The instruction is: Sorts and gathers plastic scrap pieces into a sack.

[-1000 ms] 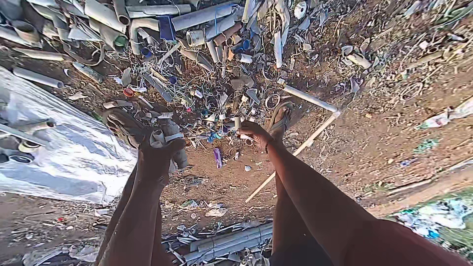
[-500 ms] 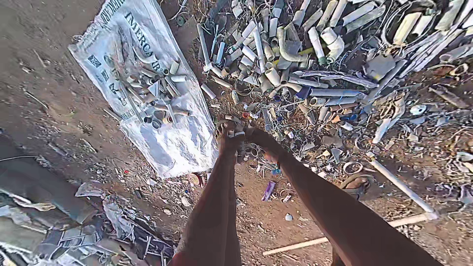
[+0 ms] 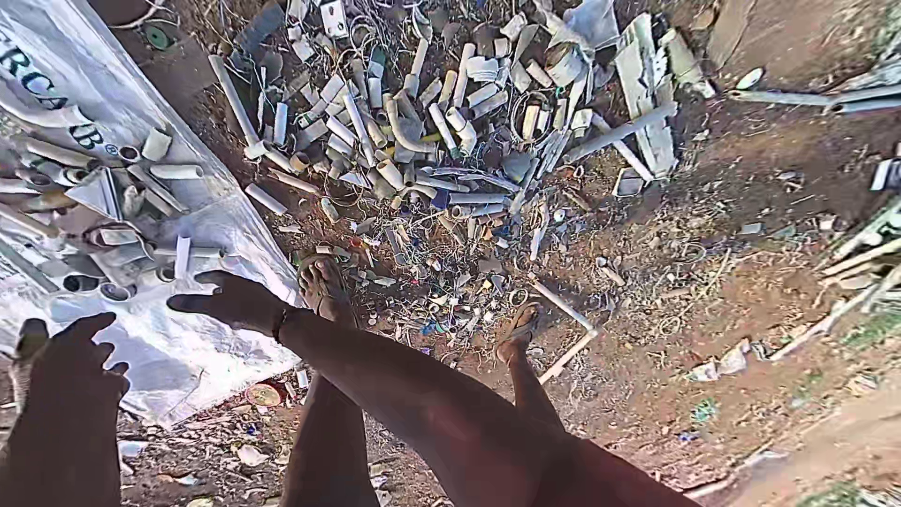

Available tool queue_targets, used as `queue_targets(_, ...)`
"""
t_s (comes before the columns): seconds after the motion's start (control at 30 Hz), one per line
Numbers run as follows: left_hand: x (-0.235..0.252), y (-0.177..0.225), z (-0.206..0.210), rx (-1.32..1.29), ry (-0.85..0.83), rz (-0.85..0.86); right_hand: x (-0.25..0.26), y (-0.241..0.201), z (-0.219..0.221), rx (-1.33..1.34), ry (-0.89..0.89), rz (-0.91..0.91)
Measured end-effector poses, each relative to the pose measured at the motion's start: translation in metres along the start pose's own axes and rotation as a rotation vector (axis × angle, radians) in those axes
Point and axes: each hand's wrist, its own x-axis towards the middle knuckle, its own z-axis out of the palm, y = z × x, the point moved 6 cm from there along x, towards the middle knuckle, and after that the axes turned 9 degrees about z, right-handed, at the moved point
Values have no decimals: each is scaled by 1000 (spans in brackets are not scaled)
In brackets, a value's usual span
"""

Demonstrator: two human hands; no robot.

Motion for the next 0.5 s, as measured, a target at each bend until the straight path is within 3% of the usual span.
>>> queue_targets(0.07, -37, 2, 23, -102, -101, 99, -24, 44, -58, 4, 84, 39)
queue_targets(0.13, -116, 25, 64, -227, -195, 138, -57, 97, -128, 88, 199, 140)
queue_targets(0.23, -249, 50, 127, -257, -413, 155, -120, 167, -252, 94, 565, 237)
queue_targets(0.3, -305, 39, 165, -265, -553, 159, -159, 197, -332, -74, 813, 243)
queue_targets(0.4, -336, 10, 216, -170, -682, 171, -189, 192, -418, -385, 1041, 241)
queue_targets(0.5, -324, -24, 250, 2, -736, 254, -181, 153, -458, -683, 1171, 177)
